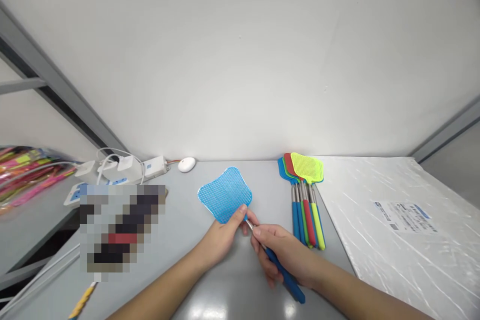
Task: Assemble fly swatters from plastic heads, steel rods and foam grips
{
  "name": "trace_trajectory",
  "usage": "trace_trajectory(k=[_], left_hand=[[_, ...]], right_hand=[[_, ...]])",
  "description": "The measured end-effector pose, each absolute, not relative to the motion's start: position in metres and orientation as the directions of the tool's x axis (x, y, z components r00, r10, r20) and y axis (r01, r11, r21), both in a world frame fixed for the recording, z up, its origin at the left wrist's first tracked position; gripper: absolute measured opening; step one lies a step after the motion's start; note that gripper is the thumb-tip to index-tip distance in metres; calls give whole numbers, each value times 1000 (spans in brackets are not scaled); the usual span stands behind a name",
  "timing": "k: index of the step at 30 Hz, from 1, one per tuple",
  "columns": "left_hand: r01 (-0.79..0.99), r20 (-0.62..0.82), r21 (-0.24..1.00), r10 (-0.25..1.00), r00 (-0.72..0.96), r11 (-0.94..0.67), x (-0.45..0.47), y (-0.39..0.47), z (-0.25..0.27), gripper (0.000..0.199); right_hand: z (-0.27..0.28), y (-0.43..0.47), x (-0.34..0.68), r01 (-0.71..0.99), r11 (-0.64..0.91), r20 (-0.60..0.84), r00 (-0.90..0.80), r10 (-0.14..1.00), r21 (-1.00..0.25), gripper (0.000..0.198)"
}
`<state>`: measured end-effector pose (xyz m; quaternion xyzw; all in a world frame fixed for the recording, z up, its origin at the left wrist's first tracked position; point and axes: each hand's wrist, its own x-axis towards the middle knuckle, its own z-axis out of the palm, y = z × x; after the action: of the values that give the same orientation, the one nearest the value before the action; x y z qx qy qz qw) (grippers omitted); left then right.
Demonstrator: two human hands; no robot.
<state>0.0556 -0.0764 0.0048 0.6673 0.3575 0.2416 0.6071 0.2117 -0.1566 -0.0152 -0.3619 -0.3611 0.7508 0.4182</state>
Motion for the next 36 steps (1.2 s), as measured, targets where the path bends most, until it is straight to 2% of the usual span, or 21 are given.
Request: trace_trajectory(k=[3,7,12,17,19,23,25,28,31,34,36], left_hand=[[152,-115,988,811,573,33,60,-77,0,49],[24,-139,989,869,475,145,70,-83,-5,50],[-99,-136,979,931,338,179,72,-80,-3,43],[-352,-118,928,992,36,123,59,-54,14,30],[-423,-108,902,994,-19,90,52,-44,23,28],[-453,-38,892,996,-78,-2,42,-36,29,27],[-439,-40,898,999,-29,23,42,-39,24,30],[-376,-71,916,978,199,143,48,-52,14,29],[-245,-133,935,894,428,256,57,-69,7,27],[-59,-175,964,789,589,258,65,-84,5,31],[-18,-187,966,745,640,258,68,-89,5,32]], right_hand=[[-15,-157,213,-351,-387,-243,-388,889,-853,33],[-12,-151,215,-322,-375,-235,-398,887,-869,35],[-7,-143,219,-259,-386,-246,-444,862,-886,38],[3,-144,227,-199,-469,-300,-546,782,-860,38],[6,-146,227,-191,-481,-296,-583,757,-855,38],[7,-151,226,-188,-483,-281,-615,737,-855,37],[5,-153,225,-184,-491,-294,-607,738,-852,38],[1,-153,224,-219,-504,-315,-561,766,-836,38],[-4,-152,220,-255,-475,-293,-523,800,-842,37],[-6,-152,218,-302,-421,-241,-487,840,-855,39],[-5,-152,218,-325,-407,-228,-470,853,-854,42]])
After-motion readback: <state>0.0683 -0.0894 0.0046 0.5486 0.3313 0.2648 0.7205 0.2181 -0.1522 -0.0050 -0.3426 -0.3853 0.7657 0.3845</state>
